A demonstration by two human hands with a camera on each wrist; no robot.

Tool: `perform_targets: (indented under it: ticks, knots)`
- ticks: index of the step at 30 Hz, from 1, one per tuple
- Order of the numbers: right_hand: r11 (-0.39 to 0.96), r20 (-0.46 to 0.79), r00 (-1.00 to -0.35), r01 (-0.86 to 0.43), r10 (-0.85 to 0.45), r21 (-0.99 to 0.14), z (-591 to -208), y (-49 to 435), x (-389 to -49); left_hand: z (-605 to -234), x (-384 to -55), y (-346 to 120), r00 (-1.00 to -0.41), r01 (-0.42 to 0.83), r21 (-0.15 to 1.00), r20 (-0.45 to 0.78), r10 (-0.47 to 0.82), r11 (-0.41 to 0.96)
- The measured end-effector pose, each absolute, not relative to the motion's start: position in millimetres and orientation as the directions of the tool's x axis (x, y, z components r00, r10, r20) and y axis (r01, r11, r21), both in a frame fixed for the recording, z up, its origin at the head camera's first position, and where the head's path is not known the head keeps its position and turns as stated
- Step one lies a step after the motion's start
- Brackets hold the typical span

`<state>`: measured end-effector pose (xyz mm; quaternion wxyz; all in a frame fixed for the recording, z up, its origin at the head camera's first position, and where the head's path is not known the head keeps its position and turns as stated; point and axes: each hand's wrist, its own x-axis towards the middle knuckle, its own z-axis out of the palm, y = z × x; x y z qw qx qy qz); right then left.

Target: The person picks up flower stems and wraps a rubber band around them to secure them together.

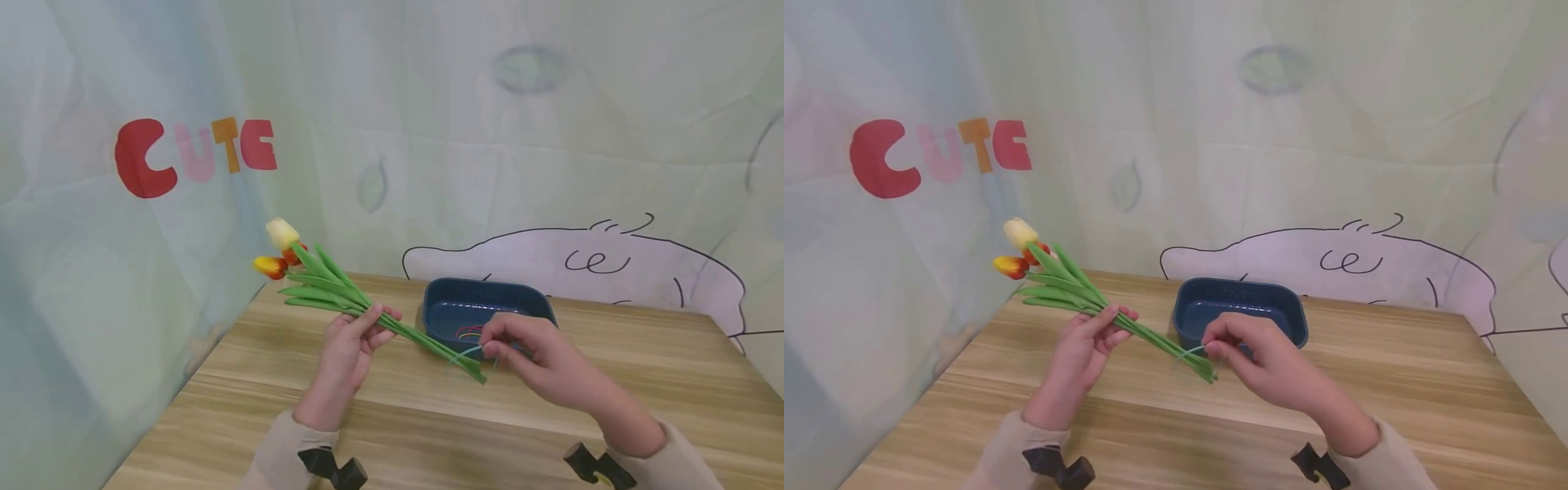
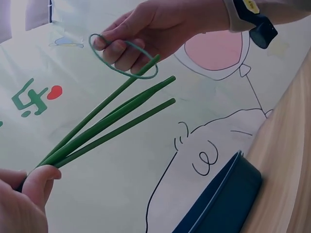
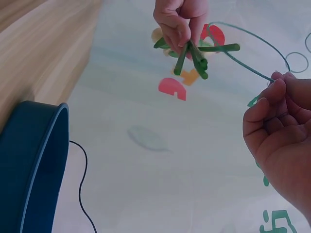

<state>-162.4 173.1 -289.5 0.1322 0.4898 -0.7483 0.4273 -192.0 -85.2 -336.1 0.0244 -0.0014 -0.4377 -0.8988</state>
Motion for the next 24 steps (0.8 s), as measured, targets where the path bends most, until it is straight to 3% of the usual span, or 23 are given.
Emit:
perform_targets:
  ticks: [17, 24]
  knots:
    - [0.049, 0.613, -0.477, -0.812, -0.63, -0.582, -300, 161, -166, -335, -173, -68, -0.987, -0.067, 0.802, 0.035, 0.158, -0.593]
    - [0.063, 0.6, -0.489, -0.805, -0.633, -0.59, -307, 154, -170, -337, -167, -63, -0.966, -0.122, 0.802, 0.039, 0.254, -0.585]
